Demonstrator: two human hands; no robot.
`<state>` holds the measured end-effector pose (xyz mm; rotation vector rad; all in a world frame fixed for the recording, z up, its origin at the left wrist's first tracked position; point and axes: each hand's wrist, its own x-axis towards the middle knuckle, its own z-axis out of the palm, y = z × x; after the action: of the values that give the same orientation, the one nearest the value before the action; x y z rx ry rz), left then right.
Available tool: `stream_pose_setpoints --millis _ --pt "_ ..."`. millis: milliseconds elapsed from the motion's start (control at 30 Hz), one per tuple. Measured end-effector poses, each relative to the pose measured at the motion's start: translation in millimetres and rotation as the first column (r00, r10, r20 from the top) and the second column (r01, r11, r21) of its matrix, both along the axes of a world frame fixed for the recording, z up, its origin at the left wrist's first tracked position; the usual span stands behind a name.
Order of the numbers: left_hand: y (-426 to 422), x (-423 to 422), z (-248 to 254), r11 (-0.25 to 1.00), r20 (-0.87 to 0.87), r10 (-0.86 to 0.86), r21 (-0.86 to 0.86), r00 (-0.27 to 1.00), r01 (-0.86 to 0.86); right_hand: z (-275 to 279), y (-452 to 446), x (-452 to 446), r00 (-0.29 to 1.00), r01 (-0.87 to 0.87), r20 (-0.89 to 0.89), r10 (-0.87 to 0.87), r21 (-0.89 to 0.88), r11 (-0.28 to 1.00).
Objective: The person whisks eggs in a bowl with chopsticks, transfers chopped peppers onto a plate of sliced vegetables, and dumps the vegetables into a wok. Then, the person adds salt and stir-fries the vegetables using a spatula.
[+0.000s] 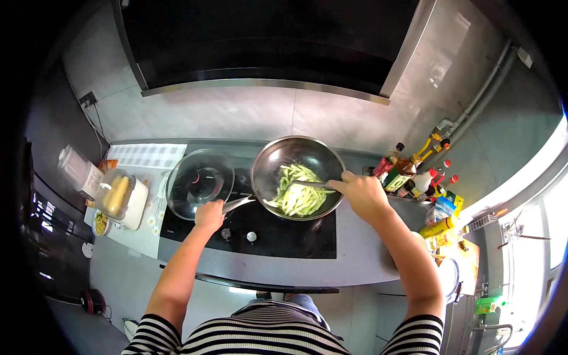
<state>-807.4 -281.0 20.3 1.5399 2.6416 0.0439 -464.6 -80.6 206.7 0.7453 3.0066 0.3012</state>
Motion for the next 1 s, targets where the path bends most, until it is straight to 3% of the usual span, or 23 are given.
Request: stream_pose_setpoints --millis 167,333,467,567,733,833,900,1000 --pt "1.0 -0.1 -0.8 1.000 -0.011 0.003 0.003 1.000 -0.003 -4.7 -31.9 19.7 0.986 0.157 0.074 -0.151 -0.079 0.984" --pt "-1.0 0.1 -0.6 0.999 -0.006 -0.020 0.043 1.000 0.021 -46.0 -7.1 -4.1 0.963 0.235 -0.101 -0.251 -0.149 0.961" --pt "0.4 -1.7 -4.5 1.000 -0.008 -0.009 -0.009 1.000 0.009 22.1 -37.1 12.7 0.953 0.265 -0.074 -0.293 -0.264 0.927" --pt "-0.4 -1.0 -5.7 1.000 -0.017 -0.003 0.005 1.000 0.003 11.9 -49.5 22.4 0.976 0.185 -0.064 -0.210 -0.274 0.944" --pt "-0.5 2.3 -2.6 1.000 -0.014 -0.003 0.021 1.000 0.004 -45.2 -25.5 -17.5 0.957 0.283 -0.023 -0.290 -0.152 0.947" --pt "-1.5 0.1 -2.5 0.999 -0.035 -0.023 0.039 0.999 0.024 -23.0 -17.9 -5.6 0.937 0.346 -0.046 -0.347 -0.031 0.938" --pt "-1.7 1.1 -3.5 0.999 -0.044 -0.027 0.041 0.999 0.029 10.3 -14.6 15.7 0.954 0.301 0.019 -0.301 0.011 0.954" --pt "-0.4 1.3 -4.4 0.999 -0.038 -0.007 0.032 0.999 0.009 12.5 0.7 29.3 0.959 0.212 0.187 -0.214 0.031 0.977"
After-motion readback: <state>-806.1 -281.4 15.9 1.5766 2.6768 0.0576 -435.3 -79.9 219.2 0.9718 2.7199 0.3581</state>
